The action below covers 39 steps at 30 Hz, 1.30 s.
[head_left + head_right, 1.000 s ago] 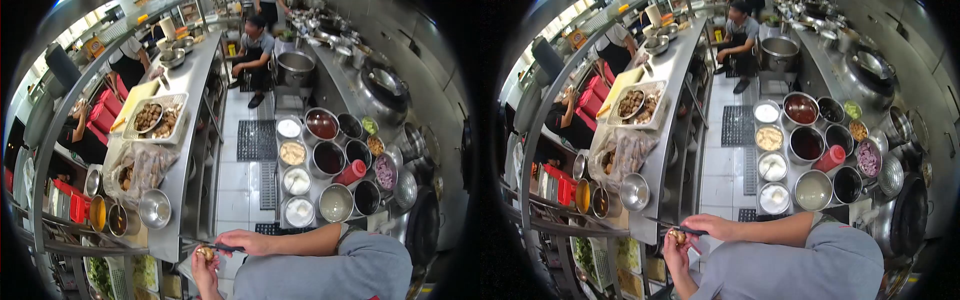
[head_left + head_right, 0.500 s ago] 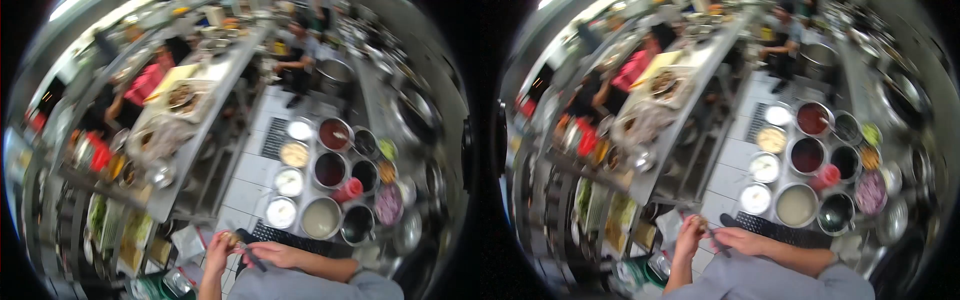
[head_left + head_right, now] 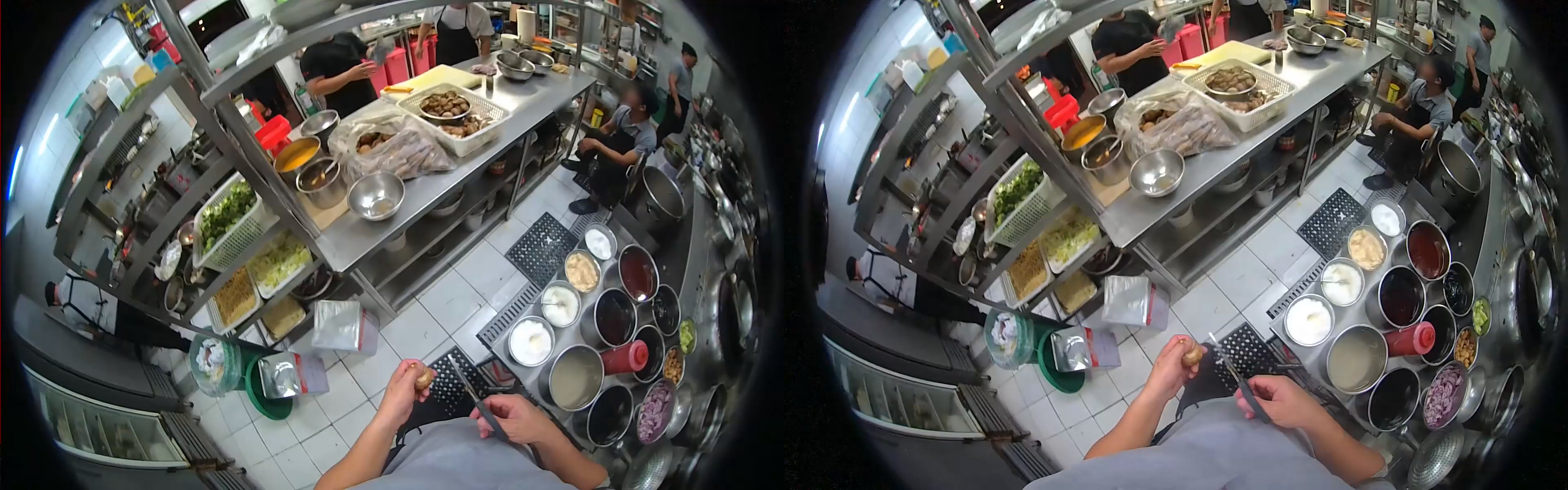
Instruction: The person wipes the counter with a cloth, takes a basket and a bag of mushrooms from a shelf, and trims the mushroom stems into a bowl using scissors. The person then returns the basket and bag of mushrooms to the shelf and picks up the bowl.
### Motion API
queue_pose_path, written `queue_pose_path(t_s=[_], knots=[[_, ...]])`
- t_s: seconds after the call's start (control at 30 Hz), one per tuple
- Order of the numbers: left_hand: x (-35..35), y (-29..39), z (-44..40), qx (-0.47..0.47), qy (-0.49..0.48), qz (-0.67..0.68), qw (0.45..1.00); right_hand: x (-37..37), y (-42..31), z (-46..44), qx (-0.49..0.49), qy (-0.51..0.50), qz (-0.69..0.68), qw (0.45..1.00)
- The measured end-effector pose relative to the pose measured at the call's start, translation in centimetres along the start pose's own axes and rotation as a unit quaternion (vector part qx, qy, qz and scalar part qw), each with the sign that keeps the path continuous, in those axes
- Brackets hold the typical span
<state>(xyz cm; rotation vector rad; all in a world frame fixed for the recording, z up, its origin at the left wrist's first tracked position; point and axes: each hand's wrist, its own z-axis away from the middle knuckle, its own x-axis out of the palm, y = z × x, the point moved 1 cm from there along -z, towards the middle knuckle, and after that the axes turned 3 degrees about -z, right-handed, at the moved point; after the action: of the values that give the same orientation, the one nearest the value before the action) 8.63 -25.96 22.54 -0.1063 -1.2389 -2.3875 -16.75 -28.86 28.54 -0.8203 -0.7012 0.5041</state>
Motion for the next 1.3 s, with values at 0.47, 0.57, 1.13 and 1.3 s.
queue_pose_path(t_s=[0.47,0.57,1.13,1.3], knots=[[-3.6,-4.7,-1.9,-0.028,0.07,0.062,0.995,3.1,-0.2,-3.5,-0.059,0.037,0.337,0.939],[-2.9,-3.2,-2.6,0.014,0.069,0.066,0.995,3.1,-0.5,-3.1,-0.114,0.051,0.387,0.914],[-6.4,4.7,-6.7,0.059,-0.025,-0.026,0.998,4.5,-2.0,-5.6,-0.132,0.212,0.257,0.934],[-10.5,8.1,-10.1,0.041,-0.013,-0.062,0.997,6.6,-4.0,-9.2,-0.172,0.248,0.288,0.909]])
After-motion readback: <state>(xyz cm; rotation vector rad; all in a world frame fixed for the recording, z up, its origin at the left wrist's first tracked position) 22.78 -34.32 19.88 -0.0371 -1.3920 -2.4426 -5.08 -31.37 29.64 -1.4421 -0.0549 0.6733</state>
